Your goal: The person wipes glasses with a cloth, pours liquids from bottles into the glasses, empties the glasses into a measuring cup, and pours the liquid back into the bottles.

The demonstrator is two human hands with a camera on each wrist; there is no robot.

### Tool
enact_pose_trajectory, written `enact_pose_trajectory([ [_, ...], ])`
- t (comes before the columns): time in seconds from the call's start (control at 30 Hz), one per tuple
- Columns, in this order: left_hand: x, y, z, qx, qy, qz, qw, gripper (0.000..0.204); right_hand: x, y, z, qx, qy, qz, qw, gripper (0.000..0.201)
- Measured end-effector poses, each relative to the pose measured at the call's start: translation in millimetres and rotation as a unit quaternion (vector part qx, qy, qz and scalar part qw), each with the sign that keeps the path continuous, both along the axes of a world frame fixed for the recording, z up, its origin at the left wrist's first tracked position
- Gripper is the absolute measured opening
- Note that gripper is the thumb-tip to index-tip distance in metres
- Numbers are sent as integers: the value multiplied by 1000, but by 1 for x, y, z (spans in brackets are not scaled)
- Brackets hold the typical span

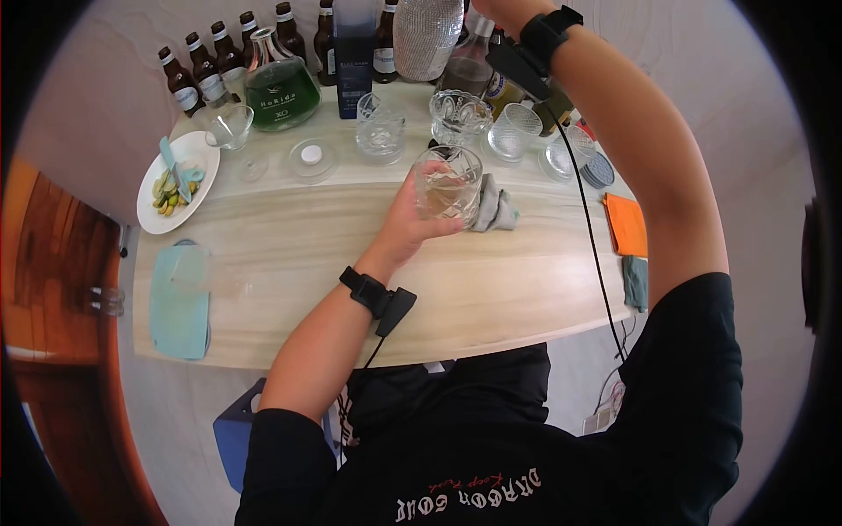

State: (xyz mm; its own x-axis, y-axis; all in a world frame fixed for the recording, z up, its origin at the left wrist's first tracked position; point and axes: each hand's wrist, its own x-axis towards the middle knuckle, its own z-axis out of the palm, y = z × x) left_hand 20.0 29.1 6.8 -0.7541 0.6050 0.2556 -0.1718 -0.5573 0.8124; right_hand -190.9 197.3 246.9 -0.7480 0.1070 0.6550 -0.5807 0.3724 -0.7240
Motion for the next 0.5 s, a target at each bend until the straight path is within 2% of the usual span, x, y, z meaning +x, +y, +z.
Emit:
enact_pose_trajectory([
  [0.17, 2, 0, 1, -17, 3, 11, 1000, 84, -9, -10, -23, -8, -87, -67, 994, 30],
  [0.27, 1, 1, 2, -23, 8, 6, 1000, 85, -18, -15, -42, -37, -119, -61, 990, 27],
  [0.4, 0, 2, -2, -25, 13, 3, 1000, 86, -5, -22, -48, -6, -160, -99, 982, 27],
  [0.5, 0, 2, -2, -25, 17, 10, 999, 87, -5, -26, -57, -4, -176, -93, 980, 27],
])
